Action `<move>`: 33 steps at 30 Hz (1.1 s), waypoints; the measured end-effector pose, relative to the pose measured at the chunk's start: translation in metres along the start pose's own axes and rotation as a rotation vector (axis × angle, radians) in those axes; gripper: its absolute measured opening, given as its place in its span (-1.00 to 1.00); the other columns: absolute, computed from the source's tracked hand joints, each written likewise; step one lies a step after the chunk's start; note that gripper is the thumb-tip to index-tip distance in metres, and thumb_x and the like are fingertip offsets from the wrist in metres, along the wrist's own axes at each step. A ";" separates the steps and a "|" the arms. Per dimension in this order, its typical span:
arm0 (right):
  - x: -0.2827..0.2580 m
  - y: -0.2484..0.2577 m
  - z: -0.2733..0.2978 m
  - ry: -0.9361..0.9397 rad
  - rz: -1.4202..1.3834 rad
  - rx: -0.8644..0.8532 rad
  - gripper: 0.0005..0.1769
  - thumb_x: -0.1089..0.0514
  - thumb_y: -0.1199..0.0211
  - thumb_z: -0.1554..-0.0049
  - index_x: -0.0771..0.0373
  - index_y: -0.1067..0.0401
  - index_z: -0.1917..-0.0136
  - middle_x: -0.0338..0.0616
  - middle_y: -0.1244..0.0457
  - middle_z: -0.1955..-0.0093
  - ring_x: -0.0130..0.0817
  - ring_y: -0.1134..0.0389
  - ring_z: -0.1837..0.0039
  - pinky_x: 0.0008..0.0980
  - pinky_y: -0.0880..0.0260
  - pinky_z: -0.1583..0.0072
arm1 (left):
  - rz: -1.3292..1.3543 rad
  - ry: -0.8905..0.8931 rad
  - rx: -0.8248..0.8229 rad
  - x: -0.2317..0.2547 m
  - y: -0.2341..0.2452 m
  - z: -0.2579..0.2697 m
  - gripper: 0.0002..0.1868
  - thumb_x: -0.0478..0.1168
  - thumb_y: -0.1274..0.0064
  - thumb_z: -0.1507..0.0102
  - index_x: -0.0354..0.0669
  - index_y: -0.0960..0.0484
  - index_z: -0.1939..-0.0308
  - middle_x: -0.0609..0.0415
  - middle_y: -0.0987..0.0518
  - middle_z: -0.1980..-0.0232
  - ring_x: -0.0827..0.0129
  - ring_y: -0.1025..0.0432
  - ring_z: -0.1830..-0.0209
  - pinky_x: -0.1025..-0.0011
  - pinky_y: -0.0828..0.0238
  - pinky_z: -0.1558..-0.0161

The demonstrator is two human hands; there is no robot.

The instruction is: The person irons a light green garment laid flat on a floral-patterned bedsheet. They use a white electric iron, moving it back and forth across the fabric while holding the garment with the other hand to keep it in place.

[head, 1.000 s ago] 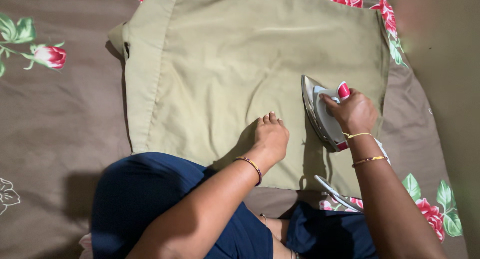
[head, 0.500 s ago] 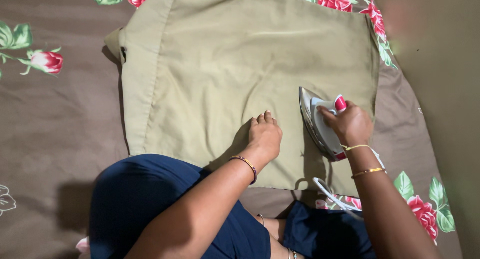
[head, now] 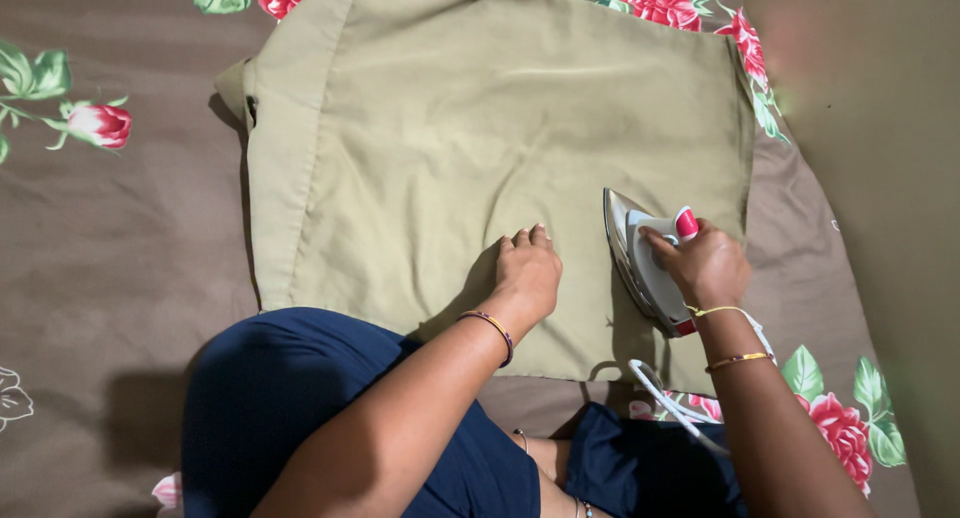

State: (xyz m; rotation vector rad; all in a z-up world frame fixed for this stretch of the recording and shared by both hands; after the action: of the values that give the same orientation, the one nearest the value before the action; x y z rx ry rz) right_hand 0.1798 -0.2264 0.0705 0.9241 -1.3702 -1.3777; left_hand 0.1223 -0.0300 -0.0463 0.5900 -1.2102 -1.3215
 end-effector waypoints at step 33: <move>-0.010 0.002 -0.028 0.028 0.099 0.109 -0.16 -0.64 -0.35 0.06 0.18 -0.57 0.03 0.08 -0.43 0.15 0.07 -0.48 0.07 -0.04 -0.46 0.04 | -0.039 -0.003 0.002 0.001 0.001 0.000 -0.19 -0.21 -0.15 -0.19 -0.34 -0.19 -0.49 -0.19 -0.09 -0.59 0.01 -0.08 -0.55 0.01 -0.06 -0.42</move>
State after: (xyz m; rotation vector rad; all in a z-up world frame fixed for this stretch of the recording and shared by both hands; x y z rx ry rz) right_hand 0.2095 -0.2239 0.0687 0.9308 -1.4620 -1.2215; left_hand 0.1225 -0.0309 -0.0455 0.6152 -1.2080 -1.3548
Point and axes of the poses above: each hand's wrist, its own z-axis away from the middle knuckle, its own y-axis out of the back of the hand, x = y × z, the point moved 5 cm from there along -z, towards the middle knuckle
